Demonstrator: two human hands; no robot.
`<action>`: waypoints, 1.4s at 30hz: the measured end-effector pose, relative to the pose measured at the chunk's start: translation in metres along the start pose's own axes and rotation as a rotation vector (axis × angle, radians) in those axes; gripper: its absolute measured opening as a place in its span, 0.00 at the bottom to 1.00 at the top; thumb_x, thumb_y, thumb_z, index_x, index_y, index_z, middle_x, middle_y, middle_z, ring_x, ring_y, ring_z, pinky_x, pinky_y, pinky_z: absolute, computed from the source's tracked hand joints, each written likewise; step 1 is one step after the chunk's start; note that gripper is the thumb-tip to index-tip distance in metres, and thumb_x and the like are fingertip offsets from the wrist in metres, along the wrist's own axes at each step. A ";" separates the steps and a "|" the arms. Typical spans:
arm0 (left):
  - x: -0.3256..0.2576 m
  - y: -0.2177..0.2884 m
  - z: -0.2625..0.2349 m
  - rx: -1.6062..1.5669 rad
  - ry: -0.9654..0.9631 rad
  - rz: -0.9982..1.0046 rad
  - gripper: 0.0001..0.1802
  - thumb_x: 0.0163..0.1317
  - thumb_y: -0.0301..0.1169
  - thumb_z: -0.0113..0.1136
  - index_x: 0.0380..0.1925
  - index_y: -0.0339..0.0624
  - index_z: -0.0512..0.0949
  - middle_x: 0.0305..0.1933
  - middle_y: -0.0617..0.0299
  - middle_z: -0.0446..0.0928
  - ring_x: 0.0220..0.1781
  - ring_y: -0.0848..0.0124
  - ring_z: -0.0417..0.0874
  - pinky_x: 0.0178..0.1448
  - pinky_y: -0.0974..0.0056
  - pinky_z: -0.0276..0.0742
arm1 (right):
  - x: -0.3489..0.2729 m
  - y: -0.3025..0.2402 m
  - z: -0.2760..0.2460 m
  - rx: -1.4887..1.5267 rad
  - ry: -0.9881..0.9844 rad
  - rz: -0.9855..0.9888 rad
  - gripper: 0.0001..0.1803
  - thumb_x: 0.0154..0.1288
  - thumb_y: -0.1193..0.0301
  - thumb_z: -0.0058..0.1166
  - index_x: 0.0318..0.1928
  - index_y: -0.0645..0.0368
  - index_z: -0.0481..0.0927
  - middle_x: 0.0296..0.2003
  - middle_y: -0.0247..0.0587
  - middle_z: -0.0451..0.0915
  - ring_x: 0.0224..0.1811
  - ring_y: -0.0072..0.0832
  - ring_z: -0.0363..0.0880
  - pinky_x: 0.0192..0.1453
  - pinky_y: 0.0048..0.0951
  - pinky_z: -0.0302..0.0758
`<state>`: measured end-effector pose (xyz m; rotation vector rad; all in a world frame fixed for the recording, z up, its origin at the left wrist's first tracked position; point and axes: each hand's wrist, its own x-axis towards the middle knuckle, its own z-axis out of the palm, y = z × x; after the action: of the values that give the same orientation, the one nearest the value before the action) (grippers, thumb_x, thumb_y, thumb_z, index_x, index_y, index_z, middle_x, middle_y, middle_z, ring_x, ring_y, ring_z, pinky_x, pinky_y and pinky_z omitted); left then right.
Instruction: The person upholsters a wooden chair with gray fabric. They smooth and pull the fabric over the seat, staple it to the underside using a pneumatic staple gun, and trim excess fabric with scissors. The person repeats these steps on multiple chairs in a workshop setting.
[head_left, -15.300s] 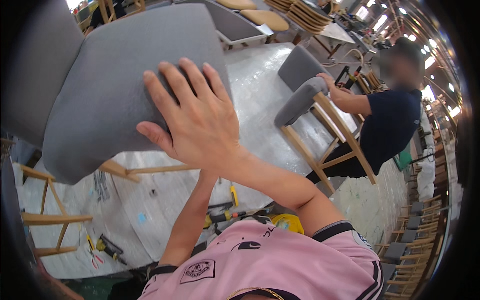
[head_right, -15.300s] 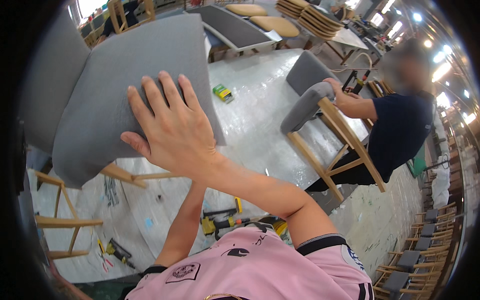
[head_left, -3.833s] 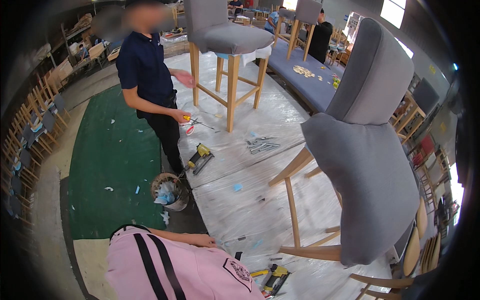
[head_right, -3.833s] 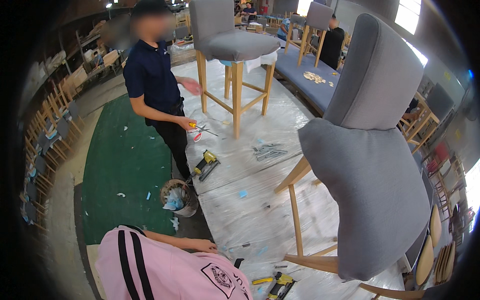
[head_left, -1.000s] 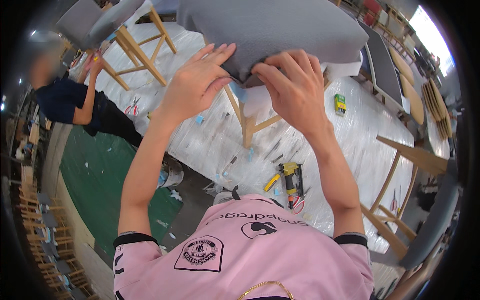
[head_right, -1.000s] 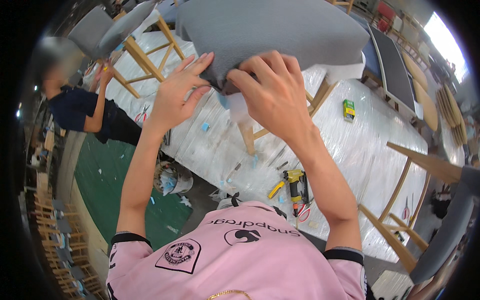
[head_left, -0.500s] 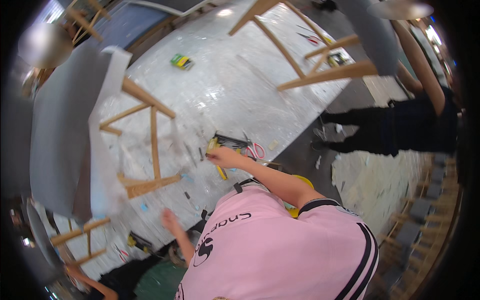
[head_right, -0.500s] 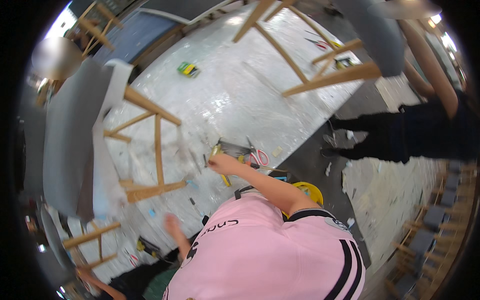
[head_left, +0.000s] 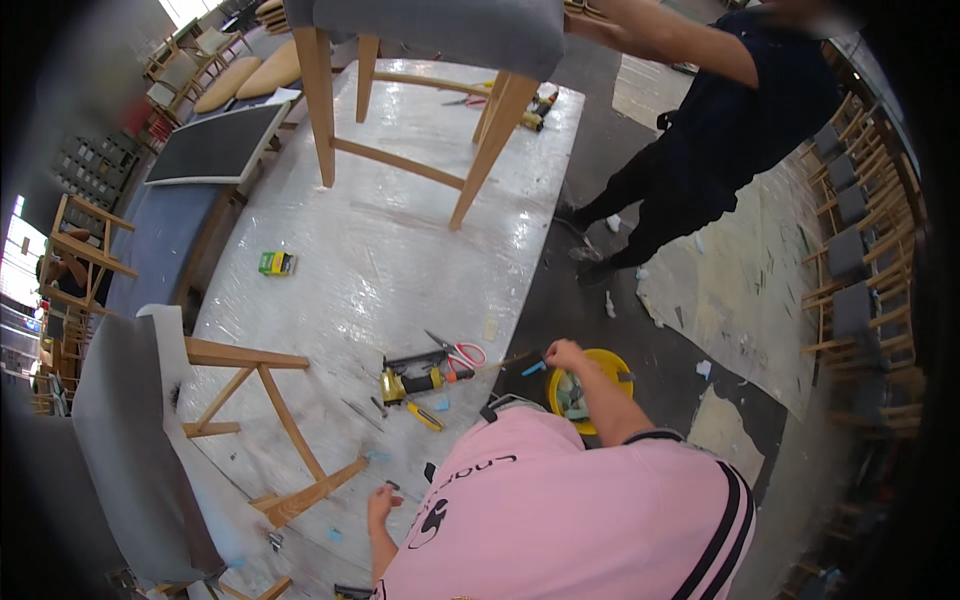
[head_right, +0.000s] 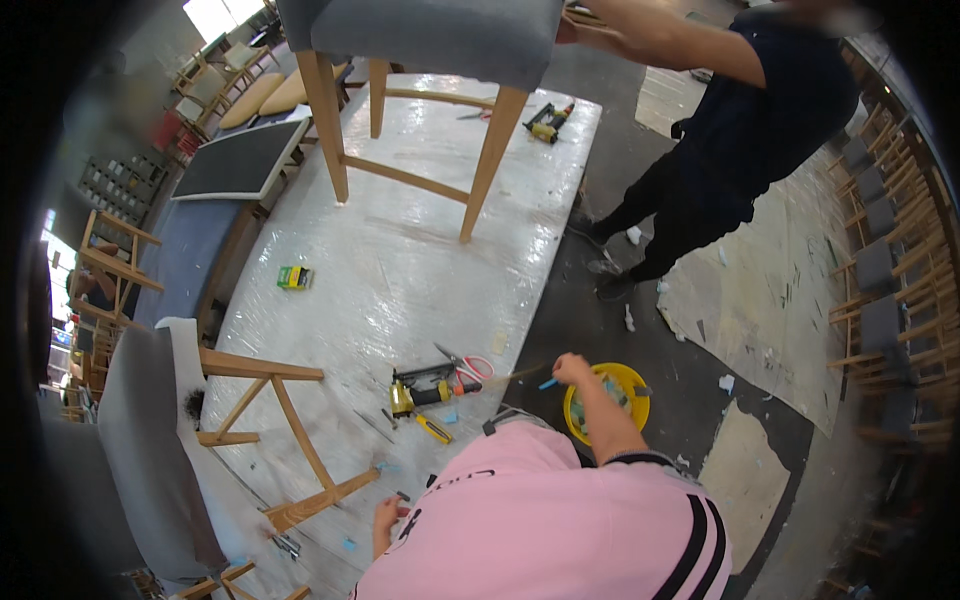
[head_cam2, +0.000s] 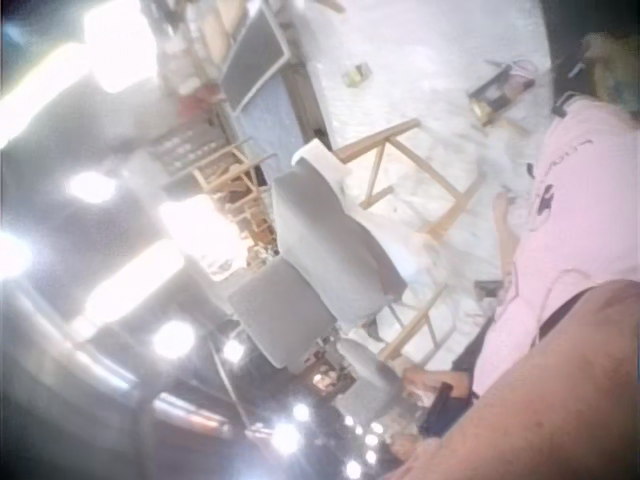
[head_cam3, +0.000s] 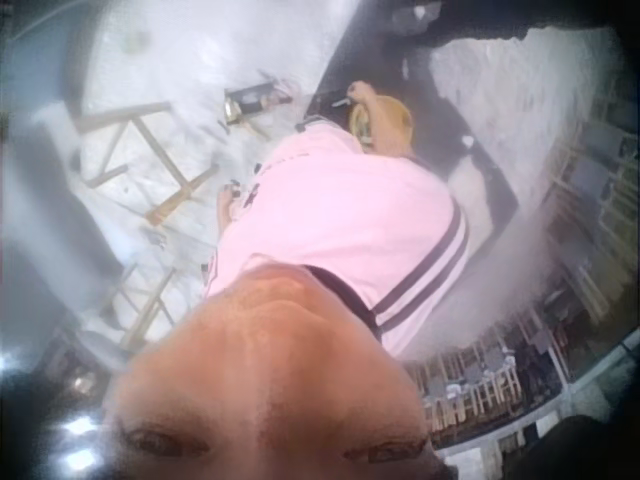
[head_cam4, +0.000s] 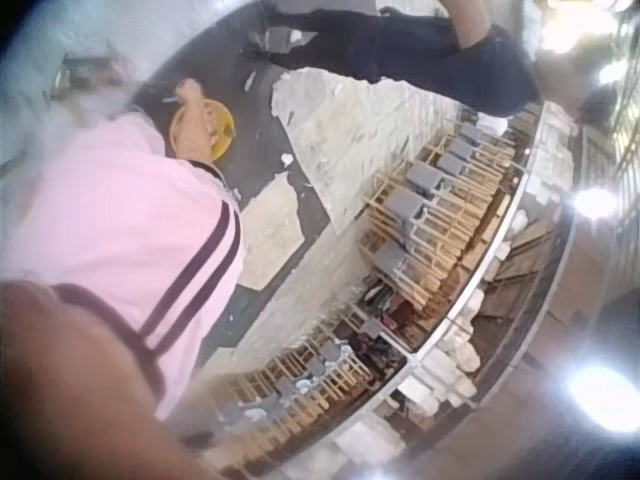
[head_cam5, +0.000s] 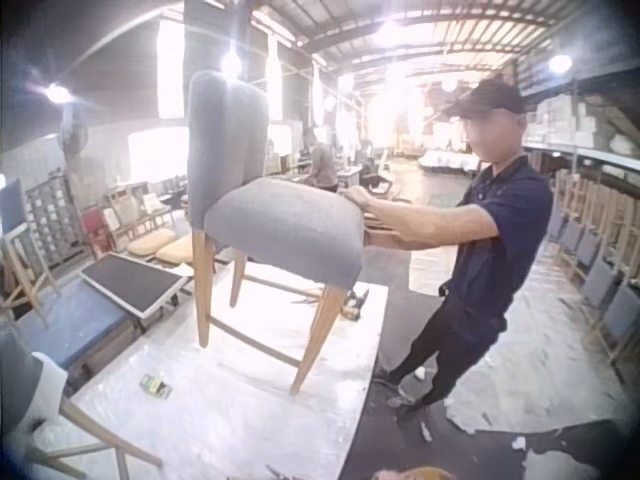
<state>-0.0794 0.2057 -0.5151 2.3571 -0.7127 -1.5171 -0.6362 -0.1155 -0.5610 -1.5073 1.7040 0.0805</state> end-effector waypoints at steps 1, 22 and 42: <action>0.014 0.000 -0.015 -0.009 0.007 -0.025 0.23 0.70 0.44 0.60 0.49 0.33 0.81 0.34 0.50 0.87 0.32 0.67 0.86 0.39 0.62 0.80 | -0.002 -0.020 0.010 0.034 -0.044 -0.068 0.16 0.57 0.61 0.64 0.44 0.52 0.90 0.41 0.46 0.89 0.44 0.38 0.89 0.55 0.39 0.83; -0.031 0.053 0.114 0.117 -0.041 0.296 0.23 0.72 0.45 0.56 0.55 0.37 0.82 0.43 0.50 0.86 0.44 0.62 0.87 0.46 0.60 0.81 | 0.018 -0.028 -0.021 -0.139 -0.253 0.082 0.18 0.59 0.66 0.56 0.50 0.47 0.89 0.49 0.46 0.88 0.53 0.45 0.87 0.59 0.42 0.82; -0.118 -0.015 0.200 -0.205 0.152 -0.009 0.24 0.73 0.50 0.53 0.51 0.40 0.80 0.46 0.42 0.82 0.48 0.49 0.83 0.51 0.47 0.77 | 0.031 -0.264 0.172 -0.663 -0.052 -0.941 0.31 0.47 0.57 0.69 0.53 0.56 0.84 0.49 0.52 0.81 0.57 0.46 0.77 0.60 0.47 0.73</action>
<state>-0.2959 0.2913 -0.5148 2.2929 -0.4870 -1.3272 -0.3195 -0.1188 -0.5696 -2.6273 0.7911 0.1914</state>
